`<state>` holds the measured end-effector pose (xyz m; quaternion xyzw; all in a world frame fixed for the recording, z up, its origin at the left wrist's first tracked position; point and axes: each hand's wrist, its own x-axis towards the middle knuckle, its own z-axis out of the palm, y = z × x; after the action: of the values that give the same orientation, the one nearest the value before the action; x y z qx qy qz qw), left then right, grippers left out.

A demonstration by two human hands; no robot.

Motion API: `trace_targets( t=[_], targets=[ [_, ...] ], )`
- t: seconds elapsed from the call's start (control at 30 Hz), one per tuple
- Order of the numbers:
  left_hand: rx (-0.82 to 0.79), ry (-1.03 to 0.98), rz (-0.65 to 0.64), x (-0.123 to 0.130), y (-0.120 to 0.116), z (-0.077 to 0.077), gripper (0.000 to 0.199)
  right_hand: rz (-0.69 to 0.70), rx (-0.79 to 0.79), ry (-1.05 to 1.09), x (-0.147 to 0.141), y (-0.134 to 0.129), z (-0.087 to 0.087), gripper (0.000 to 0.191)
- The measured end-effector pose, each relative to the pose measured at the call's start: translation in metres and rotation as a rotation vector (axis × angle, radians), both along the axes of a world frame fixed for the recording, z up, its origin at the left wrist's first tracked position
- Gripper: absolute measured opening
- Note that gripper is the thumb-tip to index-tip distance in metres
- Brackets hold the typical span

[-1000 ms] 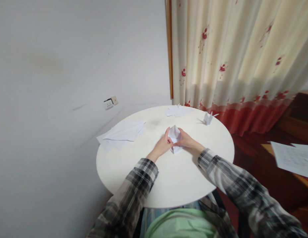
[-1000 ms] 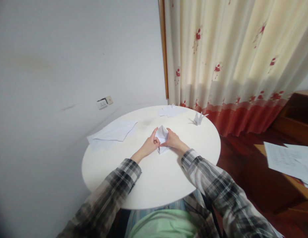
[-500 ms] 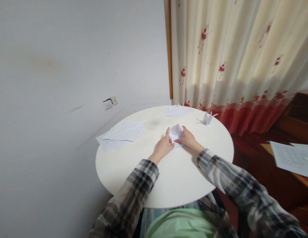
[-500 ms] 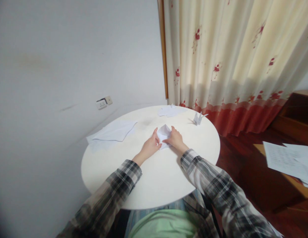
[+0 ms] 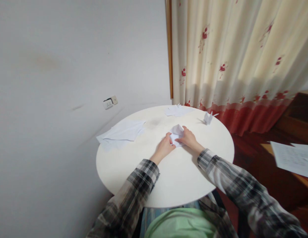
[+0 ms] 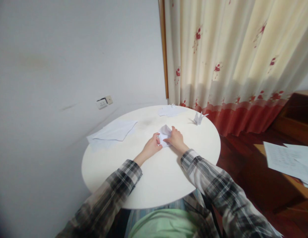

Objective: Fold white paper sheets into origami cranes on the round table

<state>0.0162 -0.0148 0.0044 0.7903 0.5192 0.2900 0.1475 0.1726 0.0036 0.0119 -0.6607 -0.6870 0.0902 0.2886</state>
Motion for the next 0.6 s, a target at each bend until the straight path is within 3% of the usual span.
trace_targets(
  t=[0.6],
  targets=[
    [-0.036,0.046,-0.114,-0.0046,0.0005,0.0034,0.065,0.019,-0.019,0.038,0.0005,-0.0009,0.0017,0.079]
  ],
)
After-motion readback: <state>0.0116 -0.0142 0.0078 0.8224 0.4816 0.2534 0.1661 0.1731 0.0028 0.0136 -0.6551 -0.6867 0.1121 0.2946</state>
